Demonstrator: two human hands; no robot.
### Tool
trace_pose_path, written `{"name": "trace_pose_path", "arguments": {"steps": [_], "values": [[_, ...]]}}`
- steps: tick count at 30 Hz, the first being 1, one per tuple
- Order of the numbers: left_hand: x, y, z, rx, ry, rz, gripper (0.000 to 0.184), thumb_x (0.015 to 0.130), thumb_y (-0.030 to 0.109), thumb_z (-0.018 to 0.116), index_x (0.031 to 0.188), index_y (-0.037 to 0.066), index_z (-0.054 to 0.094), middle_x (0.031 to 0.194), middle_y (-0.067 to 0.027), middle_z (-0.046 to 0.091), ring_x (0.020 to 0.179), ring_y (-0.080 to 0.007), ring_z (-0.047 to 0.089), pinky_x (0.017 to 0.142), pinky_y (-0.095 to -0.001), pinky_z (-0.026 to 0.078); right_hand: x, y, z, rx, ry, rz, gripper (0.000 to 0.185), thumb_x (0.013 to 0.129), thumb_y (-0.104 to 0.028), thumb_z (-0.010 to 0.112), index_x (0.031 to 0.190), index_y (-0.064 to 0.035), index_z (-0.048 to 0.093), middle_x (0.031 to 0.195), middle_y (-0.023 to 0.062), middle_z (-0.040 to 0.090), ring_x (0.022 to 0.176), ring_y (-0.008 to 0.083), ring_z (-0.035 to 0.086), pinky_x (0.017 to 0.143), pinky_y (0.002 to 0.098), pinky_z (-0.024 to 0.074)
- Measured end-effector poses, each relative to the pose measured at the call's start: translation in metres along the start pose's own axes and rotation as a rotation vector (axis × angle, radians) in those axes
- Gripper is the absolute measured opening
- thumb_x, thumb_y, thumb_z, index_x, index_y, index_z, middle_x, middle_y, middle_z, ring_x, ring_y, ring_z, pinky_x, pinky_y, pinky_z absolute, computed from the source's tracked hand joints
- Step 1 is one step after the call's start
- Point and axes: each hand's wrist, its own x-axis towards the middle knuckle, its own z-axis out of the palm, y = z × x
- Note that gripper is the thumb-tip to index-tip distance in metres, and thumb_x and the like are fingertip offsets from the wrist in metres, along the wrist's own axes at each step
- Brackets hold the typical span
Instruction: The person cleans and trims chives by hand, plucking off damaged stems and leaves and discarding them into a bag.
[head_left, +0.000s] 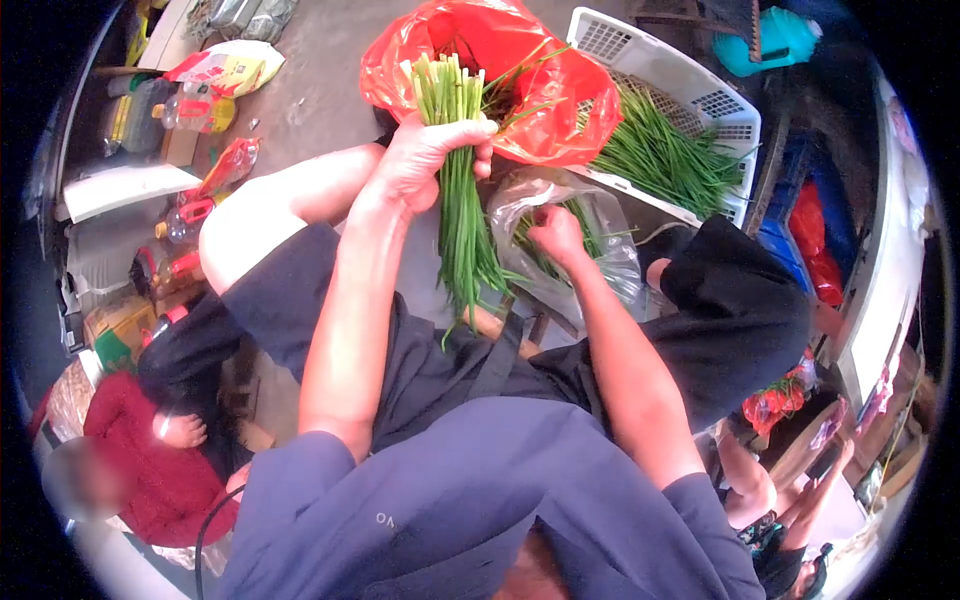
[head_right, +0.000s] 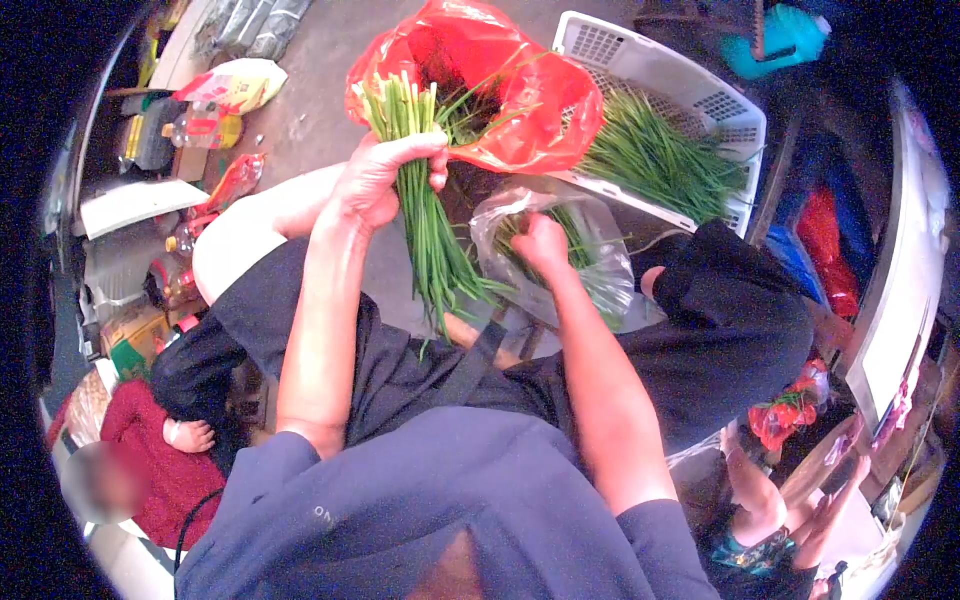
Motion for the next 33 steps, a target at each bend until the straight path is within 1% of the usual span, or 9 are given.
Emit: {"name": "trace_pose_path", "arguments": {"steps": [2, 3, 4, 7, 11, 17, 24, 26, 33], "values": [[-0.001, 0.001, 0.002, 0.018, -0.027, 0.015, 0.015, 0.078, 0.009, 0.071, 0.086, 0.003, 0.06, 0.07, -0.006, 0.061, 0.057, -0.0155, 0.06, 0.055, -0.0262, 0.05, 0.004, -0.003, -0.024, 0.022, -0.123, -0.04, 0.026, 0.063, -0.02, 0.066, 0.082, -0.0021, 0.067, 0.075, 0.0175, 0.066, 0.073, 0.0283, 0.067, 0.07, 0.0394, 0.0517], [-0.001, 0.0, 0.003, 0.017, -0.051, 0.016, 0.015, 0.078, 0.008, 0.071, 0.087, 0.003, 0.06, 0.07, -0.0059, 0.062, 0.057, -0.0151, 0.06, 0.054, -0.0258, 0.05, 0.006, -0.001, -0.033, 0.107, -0.161, -0.04, 0.02, 0.065, -0.016, 0.067, 0.08, -0.0024, 0.066, 0.066, 0.0091, 0.063, 0.062, 0.0169, 0.062, 0.062, 0.0323, 0.0501], [-0.001, -0.001, 0.003, 0.016, -0.073, 0.017, 0.015, 0.077, 0.007, 0.071, 0.087, 0.003, 0.061, 0.071, -0.0057, 0.062, 0.058, -0.0146, 0.06, 0.054, -0.0253, 0.05, 0.003, -0.01, -0.049, 0.101, -0.152, -0.042, 0.02, 0.065, -0.016, 0.067, 0.08, -0.0024, 0.066, 0.066, 0.0091, 0.063, 0.062, 0.0169, 0.062, 0.062, 0.0323, 0.0501], [-0.001, -0.005, 0.006, 0.008, -0.063, 0.017, 0.015, 0.076, 0.005, 0.071, 0.087, 0.002, 0.061, 0.072, -0.0066, 0.063, 0.057, -0.0136, 0.061, 0.052, -0.0244, 0.049, -0.006, -0.04, -0.097, 0.38, -0.342, -0.058, 0.008, 0.074, -0.011, 0.067, 0.076, -0.0041, 0.064, 0.065, -0.0026, 0.056, 0.057, 0.0072, 0.051, 0.054, 0.0237, 0.0433], [-0.001, -0.01, 0.008, 0.153, -0.114, -0.014, 0.016, 0.078, 0.005, 0.069, 0.09, 0.003, 0.059, 0.078, -0.0088, 0.066, 0.059, -0.0151, 0.061, 0.054, -0.0253, 0.049, -0.027, -0.076, -0.144, 0.823, -0.255, -0.066, 0.014, 0.08, -0.014, 0.068, 0.089, -0.0039, 0.068, 0.08, -0.0006, 0.064, 0.071, 0.0084, 0.058, 0.064, 0.0242, 0.0475], [-0.003, -0.022, 0.02, 0.188, -0.249, -0.021, 0.024, 0.073, 0.0, 0.072, 0.095, -0.004, 0.064, 0.08, -0.0104, 0.067, 0.059, -0.0146, 0.06, 0.054, -0.0256, 0.049, -0.034, -0.102, -0.16, 1.125, -0.281, -0.097, 0.023, 0.085, -0.012, 0.064, 0.103, 0.0022, 0.065, 0.085, 0.0057, 0.066, 0.065, 0.008, 0.054, 0.066, 0.0244, 0.0487], [-0.01, -0.024, 0.031, 0.138, -0.261, -0.001, 0.023, 0.073, -0.001, 0.071, 0.095, -0.002, 0.063, 0.076, -0.0061, 0.064, 0.059, -0.0135, 0.059, 0.053, -0.0247, 0.048, -0.035, -0.121, -0.152, 1.165, -0.269, -0.106, 0.024, 0.09, -0.011, 0.059, 0.108, 0.0041, 0.062, 0.083, 0.0043, 0.063, 0.064, 0.008, 0.053, 0.064, 0.0229, 0.0473], [-0.004, -0.027, 0.022, 0.149, -0.263, 0.005, 0.025, 0.074, 0.001, 0.072, 0.097, 0.0, 0.062, 0.079, -0.0056, 0.064, 0.062, -0.0132, 0.06, 0.052, -0.0242, 0.048, -0.03, -0.115, -0.146, 1.161, -0.229, -0.139, 0.027, 0.091, -0.02, 0.061, 0.107, 0.0011, 0.064, 0.084, 0.0026, 0.066, 0.065, 0.0068, 0.056, 0.063, 0.0221, 0.0485], [-0.002, -0.025, 0.021, 0.156, -0.189, 0.075, 0.022, 0.075, 0.004, 0.072, 0.094, 0.002, 0.061, 0.08, -0.0044, 0.063, 0.06, -0.0122, 0.058, 0.052, -0.0241, 0.047, -0.033, -0.115, -0.134, 0.962, -0.074, -0.167, 0.026, 0.087, -0.023, 0.068, 0.098, 0.0004, 0.067, 0.08, 0.0017, 0.065, 0.066, 0.0076, 0.057, 0.063, 0.0232, 0.0472]]}}
